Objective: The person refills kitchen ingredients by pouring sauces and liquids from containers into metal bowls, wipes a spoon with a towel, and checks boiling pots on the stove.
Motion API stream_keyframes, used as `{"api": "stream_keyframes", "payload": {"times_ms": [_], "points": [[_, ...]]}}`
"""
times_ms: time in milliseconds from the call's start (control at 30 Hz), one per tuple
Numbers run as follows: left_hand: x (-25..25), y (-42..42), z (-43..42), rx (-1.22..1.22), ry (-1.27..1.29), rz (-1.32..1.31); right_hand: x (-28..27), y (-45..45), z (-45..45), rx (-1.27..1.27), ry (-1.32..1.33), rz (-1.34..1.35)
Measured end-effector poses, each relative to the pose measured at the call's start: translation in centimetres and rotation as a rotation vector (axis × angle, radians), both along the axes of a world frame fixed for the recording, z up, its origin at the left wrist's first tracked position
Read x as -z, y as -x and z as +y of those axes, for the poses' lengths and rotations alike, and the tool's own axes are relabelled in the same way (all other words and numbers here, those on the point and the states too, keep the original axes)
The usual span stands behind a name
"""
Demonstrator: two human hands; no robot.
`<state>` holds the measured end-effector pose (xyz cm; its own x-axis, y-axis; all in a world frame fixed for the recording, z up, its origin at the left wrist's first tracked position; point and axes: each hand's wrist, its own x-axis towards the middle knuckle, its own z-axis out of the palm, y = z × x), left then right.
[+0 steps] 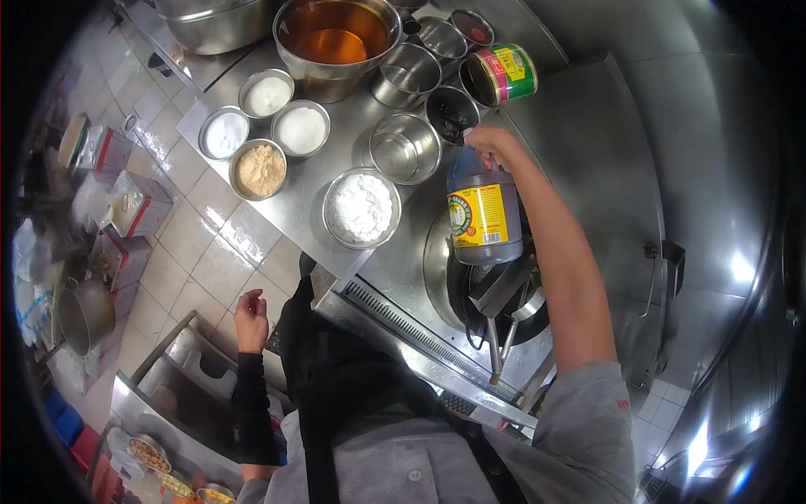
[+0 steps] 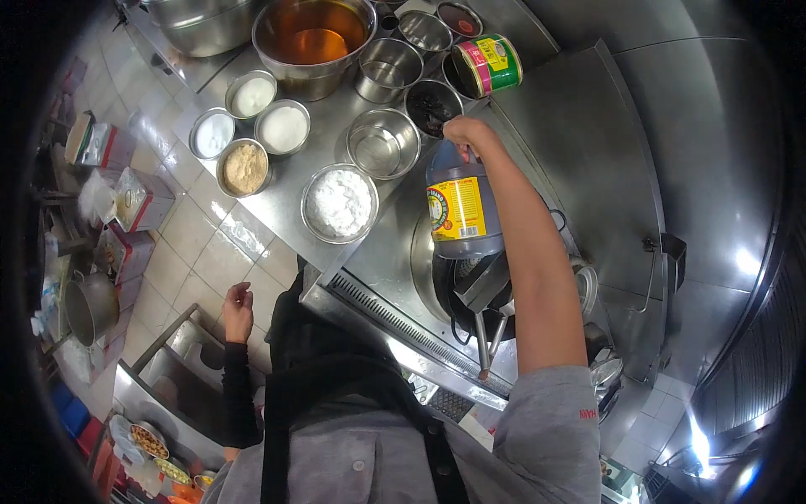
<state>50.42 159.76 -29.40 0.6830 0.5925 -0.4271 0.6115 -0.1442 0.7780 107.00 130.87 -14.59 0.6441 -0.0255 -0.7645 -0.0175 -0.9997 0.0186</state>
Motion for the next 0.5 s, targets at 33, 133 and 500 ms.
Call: {"api": "stream_keyframes", "payload": {"times_ms": [33, 133, 500], "points": [[-0.31, -0.16, 0.00, -0.003, -0.007, 0.001, 0.14, -0.16, -0.03, -0.006, 0.010, 0.008], [-0.02, -0.24, -0.04, -0.024, -0.037, -0.088, 0.18, -0.17, 0.02, -0.071, 0.067, 0.009], [0.14, -0.23, 0.01, 0.017, -0.114, -0.100, -0.34, 0.08, 0.17, -0.086, 0.069, -0.005]]}}
